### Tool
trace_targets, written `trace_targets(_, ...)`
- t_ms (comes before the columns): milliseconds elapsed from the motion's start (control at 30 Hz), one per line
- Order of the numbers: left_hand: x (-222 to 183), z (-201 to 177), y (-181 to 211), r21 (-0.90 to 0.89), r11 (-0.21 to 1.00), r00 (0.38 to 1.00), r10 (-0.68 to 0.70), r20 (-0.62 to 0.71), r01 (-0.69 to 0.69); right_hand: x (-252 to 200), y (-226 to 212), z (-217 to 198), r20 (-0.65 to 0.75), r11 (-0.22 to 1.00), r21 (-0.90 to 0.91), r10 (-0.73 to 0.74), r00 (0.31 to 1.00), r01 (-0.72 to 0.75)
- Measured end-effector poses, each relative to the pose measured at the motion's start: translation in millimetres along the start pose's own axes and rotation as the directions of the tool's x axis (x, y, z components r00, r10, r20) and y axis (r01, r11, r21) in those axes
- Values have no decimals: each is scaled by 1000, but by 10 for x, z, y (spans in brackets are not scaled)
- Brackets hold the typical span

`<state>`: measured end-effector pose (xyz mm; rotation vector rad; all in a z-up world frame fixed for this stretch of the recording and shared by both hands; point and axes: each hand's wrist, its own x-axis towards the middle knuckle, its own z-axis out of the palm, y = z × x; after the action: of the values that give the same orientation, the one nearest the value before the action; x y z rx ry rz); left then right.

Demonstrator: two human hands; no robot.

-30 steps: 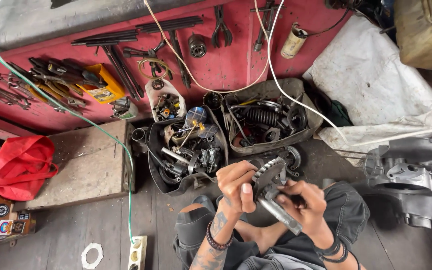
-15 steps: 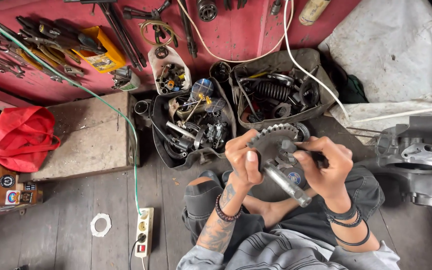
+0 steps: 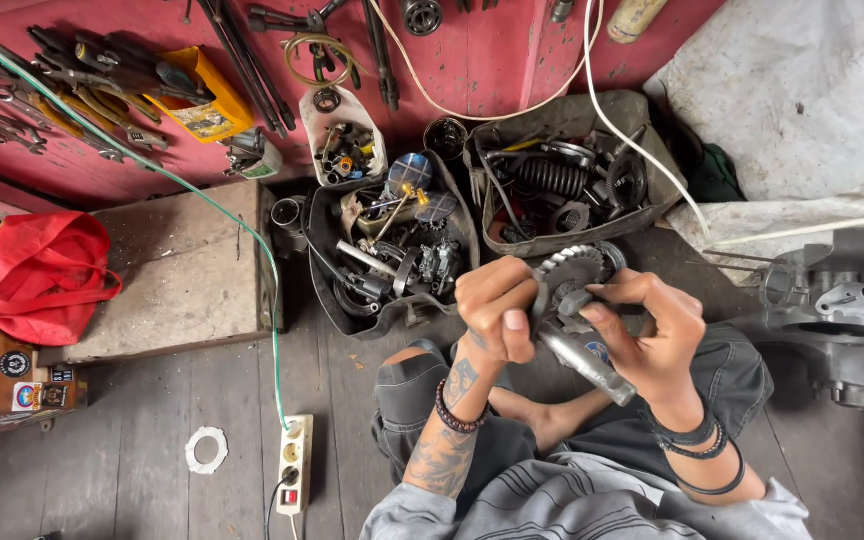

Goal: Inspecting a motorcycle kickstarter gear assembly by rotating and examining it with both hands.

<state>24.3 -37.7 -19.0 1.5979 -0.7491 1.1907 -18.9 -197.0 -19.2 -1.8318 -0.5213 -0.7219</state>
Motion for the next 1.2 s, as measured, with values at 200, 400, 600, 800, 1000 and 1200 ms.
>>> trace_targets(200, 11, -38, -31, -20, 1000, 999, 7, 36, -7, 52, 56, -30, -28, 1000, -28, -8, 1000, 7)
trace_targets(400, 51, 18, 56, -90, 995, 999, -31, 18, 33, 16, 38, -105, -41, 999, -17, 37, 998, -38)
trace_targets(600, 25, 75, -26, -62, 998, 1000, 6, 0, -6, -1, 168, -155, -70, 998, -48, 44, 997, -48)
trace_targets(800, -6, 121, 0, -50, 999, 1000, 23, 18, -22, -36, 99, -147, -83, 999, -35, 39, 996, -42)
trace_targets(1000, -5, 100, -49, -52, 998, 999, 29, 16, -28, -51, 266, -183, -86, 998, -54, 24, 996, -28)
trace_targets(1200, -9, 205, 14, -106, 994, 999, 1, 49, 5, 7, 43, -114, -93, 999, -40, -24, 995, 20)
